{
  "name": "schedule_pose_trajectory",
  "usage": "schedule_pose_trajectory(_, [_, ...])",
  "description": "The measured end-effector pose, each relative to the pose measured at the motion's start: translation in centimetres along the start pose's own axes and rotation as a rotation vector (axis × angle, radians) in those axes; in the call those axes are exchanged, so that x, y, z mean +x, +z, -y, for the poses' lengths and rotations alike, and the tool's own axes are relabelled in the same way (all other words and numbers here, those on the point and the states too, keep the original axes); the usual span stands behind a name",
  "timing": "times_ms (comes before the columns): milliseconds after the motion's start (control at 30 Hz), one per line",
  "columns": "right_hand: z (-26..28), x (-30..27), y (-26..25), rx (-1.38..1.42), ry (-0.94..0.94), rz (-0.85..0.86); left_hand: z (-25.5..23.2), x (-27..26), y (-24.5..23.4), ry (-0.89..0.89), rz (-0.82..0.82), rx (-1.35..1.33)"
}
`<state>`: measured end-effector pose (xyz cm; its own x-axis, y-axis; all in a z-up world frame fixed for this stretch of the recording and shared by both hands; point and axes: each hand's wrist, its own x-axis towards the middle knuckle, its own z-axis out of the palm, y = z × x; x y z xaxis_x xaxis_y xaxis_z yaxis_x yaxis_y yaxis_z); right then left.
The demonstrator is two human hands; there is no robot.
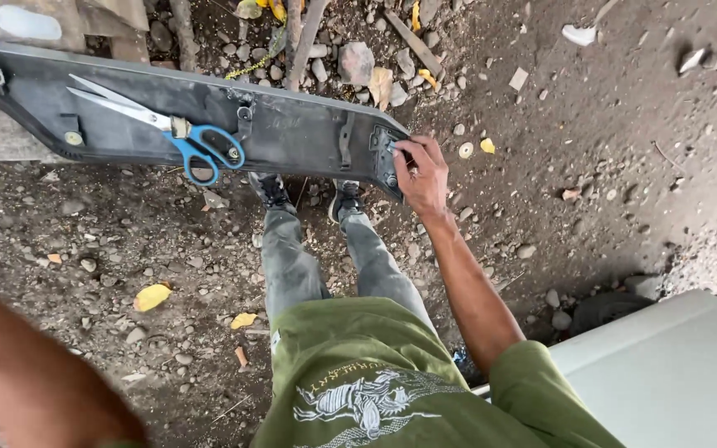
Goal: The person walks to a black plastic car part resting on a wooden pallet and uses blue scissors to cut a small white piece of material. They then insert the cut piece into a slot on the car part and manipulate a small metal component with their hands.
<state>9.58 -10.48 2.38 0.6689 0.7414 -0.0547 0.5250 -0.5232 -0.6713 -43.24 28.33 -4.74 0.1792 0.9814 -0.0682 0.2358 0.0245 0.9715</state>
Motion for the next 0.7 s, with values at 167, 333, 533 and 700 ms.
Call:
schedule_pose_trajectory(167, [0.0, 0.1, -0.9, -0.057, -0.041, -0.055, -18.4, -10.4, 24.6, 0.100, -0.004, -0.145])
schedule_pose_trajectory(333, [-1.2, 0.5, -1.3, -0.079, -0.112, -0.028, -17.5, -21.2, 39.3, -0.223, 0.273, -0.303])
schedule_pose_trajectory(533, [-2.0, 0.7, -2.0, -0.014, -0.110, 0.032, -16.0, -23.2, 45.4, -0.094, 0.376, 0.036])
schedule_pose_trajectory(700, [-2.7, 0.9, -2.6, 0.018, -0.153, 0.065, -16.2, -23.8, 46.6, -0.053, 0.359, 0.078])
